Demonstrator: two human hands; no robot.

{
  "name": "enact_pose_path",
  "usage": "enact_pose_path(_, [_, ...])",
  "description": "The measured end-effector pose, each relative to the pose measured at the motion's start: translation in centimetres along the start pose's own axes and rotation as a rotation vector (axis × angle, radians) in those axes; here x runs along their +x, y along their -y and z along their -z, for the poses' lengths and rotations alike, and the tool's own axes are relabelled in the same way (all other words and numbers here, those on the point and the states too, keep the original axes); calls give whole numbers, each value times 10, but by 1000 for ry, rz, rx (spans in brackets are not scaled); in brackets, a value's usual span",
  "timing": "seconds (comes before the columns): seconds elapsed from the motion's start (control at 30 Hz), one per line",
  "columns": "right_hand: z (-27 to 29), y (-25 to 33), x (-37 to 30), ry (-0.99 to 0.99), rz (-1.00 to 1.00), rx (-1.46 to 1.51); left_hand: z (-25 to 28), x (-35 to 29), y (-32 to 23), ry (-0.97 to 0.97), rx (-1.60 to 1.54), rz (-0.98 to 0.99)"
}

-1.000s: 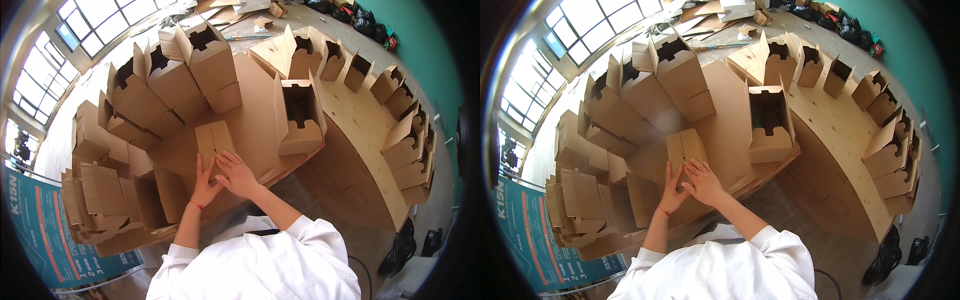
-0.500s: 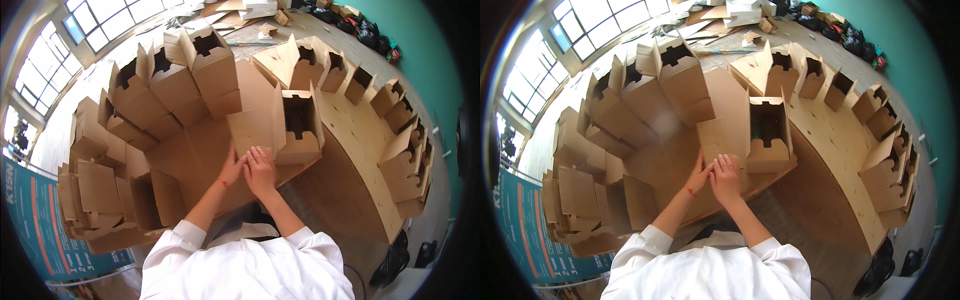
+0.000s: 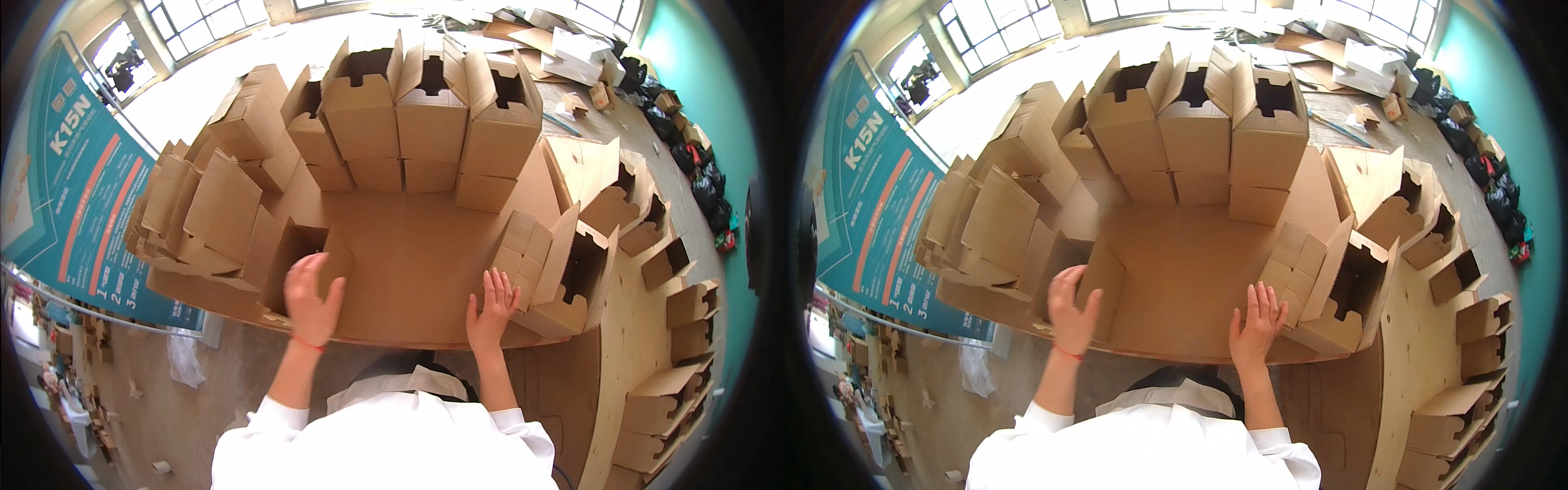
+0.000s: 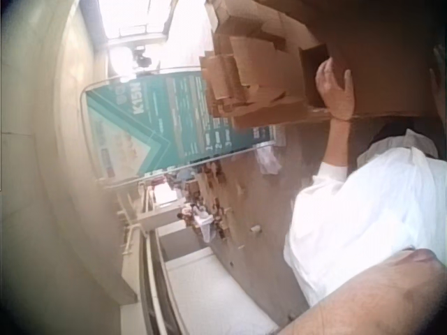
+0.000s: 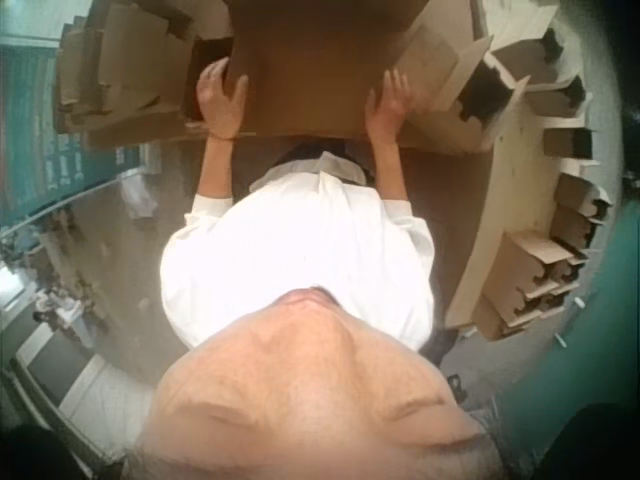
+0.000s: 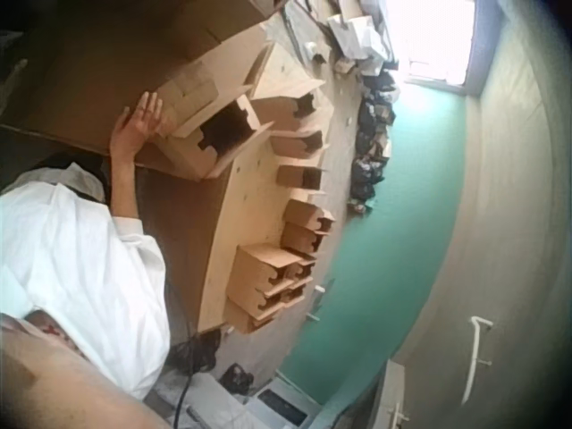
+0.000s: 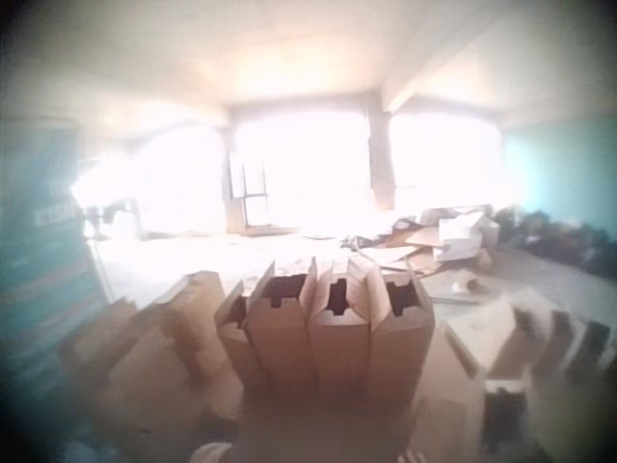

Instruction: The person places plastic bottles into cardboard inserts within boxes and then stacks the completed boxes.

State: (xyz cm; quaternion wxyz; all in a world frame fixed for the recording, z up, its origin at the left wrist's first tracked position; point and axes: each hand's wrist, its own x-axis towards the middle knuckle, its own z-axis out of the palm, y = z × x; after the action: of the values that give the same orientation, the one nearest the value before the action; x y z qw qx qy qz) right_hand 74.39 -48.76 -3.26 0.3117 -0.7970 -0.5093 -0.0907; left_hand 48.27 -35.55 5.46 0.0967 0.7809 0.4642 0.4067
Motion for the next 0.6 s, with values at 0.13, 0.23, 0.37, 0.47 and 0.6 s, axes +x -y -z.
enact_pose_path(0.13, [1, 19, 16, -50, 91, 81, 38, -22, 35, 430, 180, 312])
enact_pose_path(0.23, [-1, 43, 24, 11, 229, 241, 22, -40, 31, 448, 136, 231])
enact_pose_path(0.37, [-9, 73, 16, 181, 209, 601, -24, -47, -11, 441, 15, 176])
enact_pose_path(0.47, [-14, 72, 4, 297, 38, 823, -52, -42, -50, 612, -131, 144])
enact_pose_path(0.6, [-6, 62, 10, 276, -206, 1022, -72, -34, -75, 766, -291, 104])
